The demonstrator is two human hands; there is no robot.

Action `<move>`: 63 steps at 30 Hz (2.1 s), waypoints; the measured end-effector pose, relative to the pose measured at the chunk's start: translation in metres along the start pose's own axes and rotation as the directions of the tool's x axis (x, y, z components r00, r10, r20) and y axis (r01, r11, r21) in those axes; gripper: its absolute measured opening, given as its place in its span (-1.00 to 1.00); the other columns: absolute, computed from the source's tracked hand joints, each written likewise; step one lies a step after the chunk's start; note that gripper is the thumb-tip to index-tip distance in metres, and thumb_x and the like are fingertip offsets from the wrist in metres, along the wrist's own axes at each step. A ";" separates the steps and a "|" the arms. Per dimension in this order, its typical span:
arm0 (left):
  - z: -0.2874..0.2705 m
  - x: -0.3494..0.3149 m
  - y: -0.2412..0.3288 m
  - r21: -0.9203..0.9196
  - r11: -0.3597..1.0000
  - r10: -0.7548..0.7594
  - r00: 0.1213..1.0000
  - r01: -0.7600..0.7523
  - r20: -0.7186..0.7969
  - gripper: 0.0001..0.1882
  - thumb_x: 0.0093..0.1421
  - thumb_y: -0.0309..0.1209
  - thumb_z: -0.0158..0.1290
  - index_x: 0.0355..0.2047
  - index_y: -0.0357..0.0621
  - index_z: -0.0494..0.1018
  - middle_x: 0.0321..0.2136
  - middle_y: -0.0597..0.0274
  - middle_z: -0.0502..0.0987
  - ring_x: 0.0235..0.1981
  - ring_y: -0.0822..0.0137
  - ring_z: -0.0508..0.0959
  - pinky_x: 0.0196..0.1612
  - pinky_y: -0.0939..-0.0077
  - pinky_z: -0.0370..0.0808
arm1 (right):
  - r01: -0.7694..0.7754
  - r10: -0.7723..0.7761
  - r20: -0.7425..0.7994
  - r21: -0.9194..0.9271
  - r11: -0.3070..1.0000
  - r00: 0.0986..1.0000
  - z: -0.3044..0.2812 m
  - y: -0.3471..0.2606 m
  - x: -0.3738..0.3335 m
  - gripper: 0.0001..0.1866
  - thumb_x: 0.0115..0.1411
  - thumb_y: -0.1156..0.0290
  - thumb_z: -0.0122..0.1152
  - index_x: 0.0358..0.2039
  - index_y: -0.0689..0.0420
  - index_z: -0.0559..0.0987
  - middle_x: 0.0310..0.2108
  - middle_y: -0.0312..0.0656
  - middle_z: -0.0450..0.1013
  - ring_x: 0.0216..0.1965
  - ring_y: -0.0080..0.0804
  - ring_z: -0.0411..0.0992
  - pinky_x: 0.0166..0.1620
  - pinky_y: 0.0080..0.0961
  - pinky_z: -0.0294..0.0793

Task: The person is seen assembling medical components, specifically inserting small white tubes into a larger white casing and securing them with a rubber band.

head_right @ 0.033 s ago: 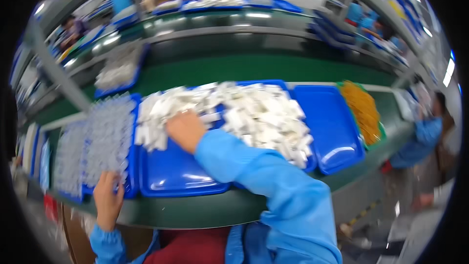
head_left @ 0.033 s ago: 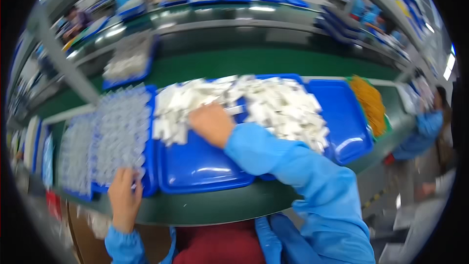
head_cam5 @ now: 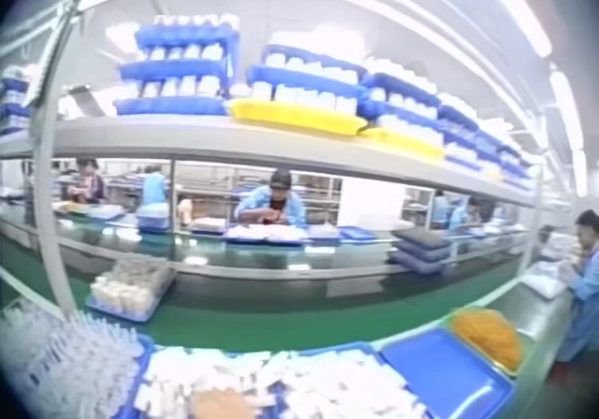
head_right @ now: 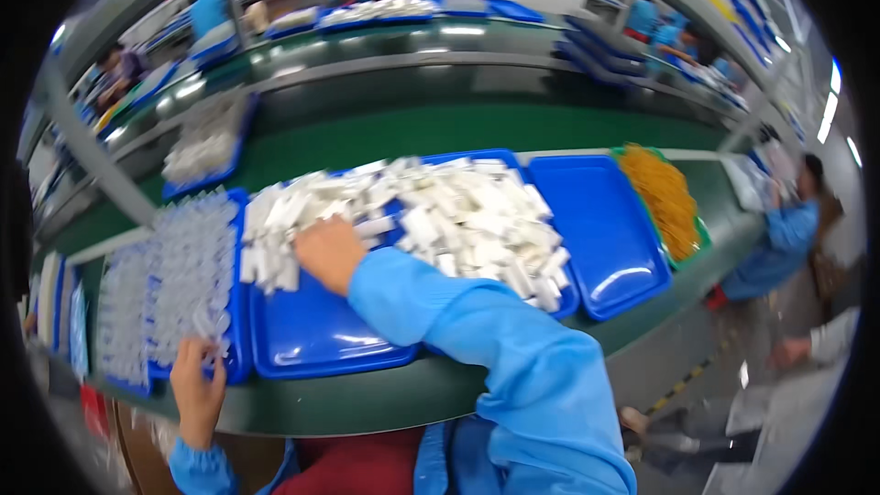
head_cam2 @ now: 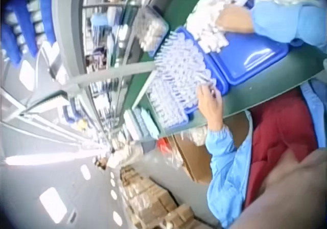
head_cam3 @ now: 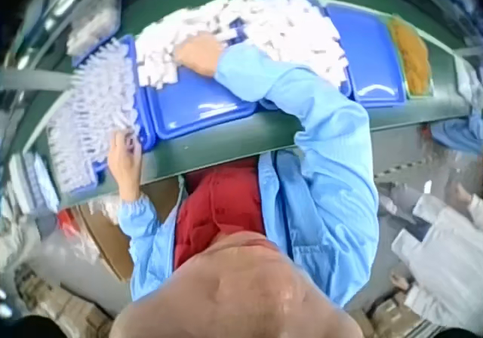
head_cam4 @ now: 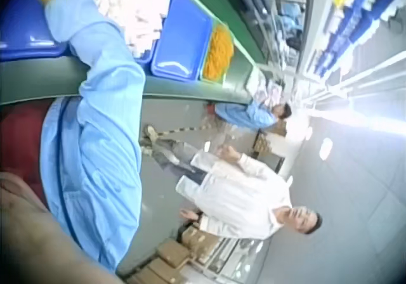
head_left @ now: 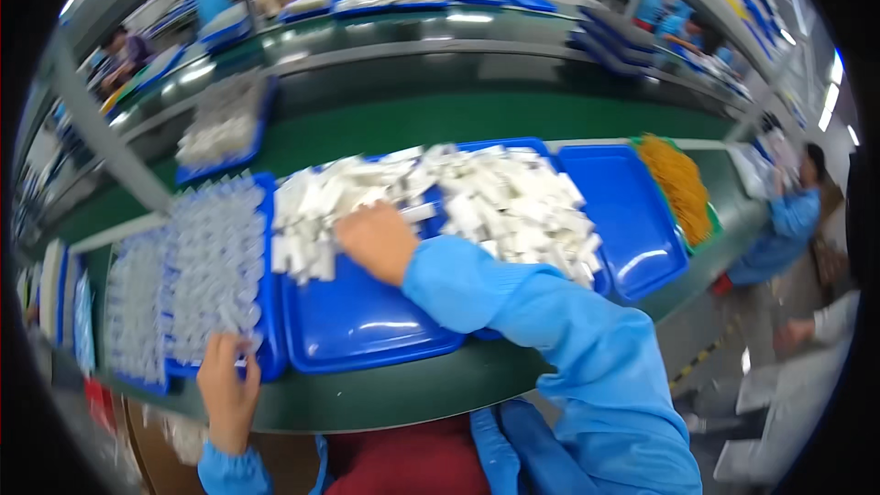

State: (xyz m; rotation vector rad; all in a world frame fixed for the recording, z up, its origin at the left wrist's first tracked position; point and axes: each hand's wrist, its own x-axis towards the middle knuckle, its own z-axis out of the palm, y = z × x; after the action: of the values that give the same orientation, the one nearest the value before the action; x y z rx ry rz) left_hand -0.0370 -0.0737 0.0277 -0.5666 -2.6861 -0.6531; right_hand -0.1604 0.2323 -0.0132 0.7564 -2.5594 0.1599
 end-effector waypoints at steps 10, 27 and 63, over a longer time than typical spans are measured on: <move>0.006 -0.012 0.046 -0.458 0.889 -0.060 0.983 -0.027 -0.174 -0.73 0.01 -0.78 0.11 -0.30 -0.23 0.41 -0.14 0.07 0.41 -0.15 0.25 0.47 0.01 0.41 0.42 | -0.221 0.196 0.112 0.303 0.927 0.974 -0.063 0.000 -0.017 -0.72 0.07 0.39 0.28 -0.20 0.22 0.55 -0.38 -0.08 0.56 -0.27 -0.18 0.55 -0.17 -0.25 0.51; 0.040 -0.005 0.109 -0.883 0.441 0.147 0.958 0.161 0.248 -0.76 0.14 -0.68 0.24 -0.19 -0.24 0.52 -0.19 0.02 0.61 -0.12 0.23 0.61 -0.02 0.38 0.52 | -0.358 0.583 0.629 0.775 -0.520 0.514 -0.103 -0.066 -0.097 -0.56 0.44 0.20 0.06 0.16 0.25 0.45 -0.46 -0.35 0.42 -0.51 -0.65 0.38 -0.46 -0.66 0.36; 0.074 -0.026 0.066 -0.548 0.836 -0.076 0.991 0.003 -0.110 -0.72 0.13 -0.73 0.18 -0.14 -0.25 0.50 -0.10 0.00 0.61 -0.17 0.25 0.61 -0.14 0.45 0.55 | -0.281 0.393 -0.069 0.590 0.757 0.917 -0.074 -0.057 -0.033 -0.73 0.10 0.49 0.35 -0.16 0.19 0.57 -0.23 -0.13 0.44 -0.23 -0.15 0.50 -0.23 -0.31 0.54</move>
State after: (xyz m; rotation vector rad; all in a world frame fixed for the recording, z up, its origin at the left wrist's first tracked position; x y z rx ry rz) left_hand -0.0007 0.0093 -0.0207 -0.5774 -2.3754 -1.4432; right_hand -0.0755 0.2175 0.0357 0.4221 -2.4411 1.1100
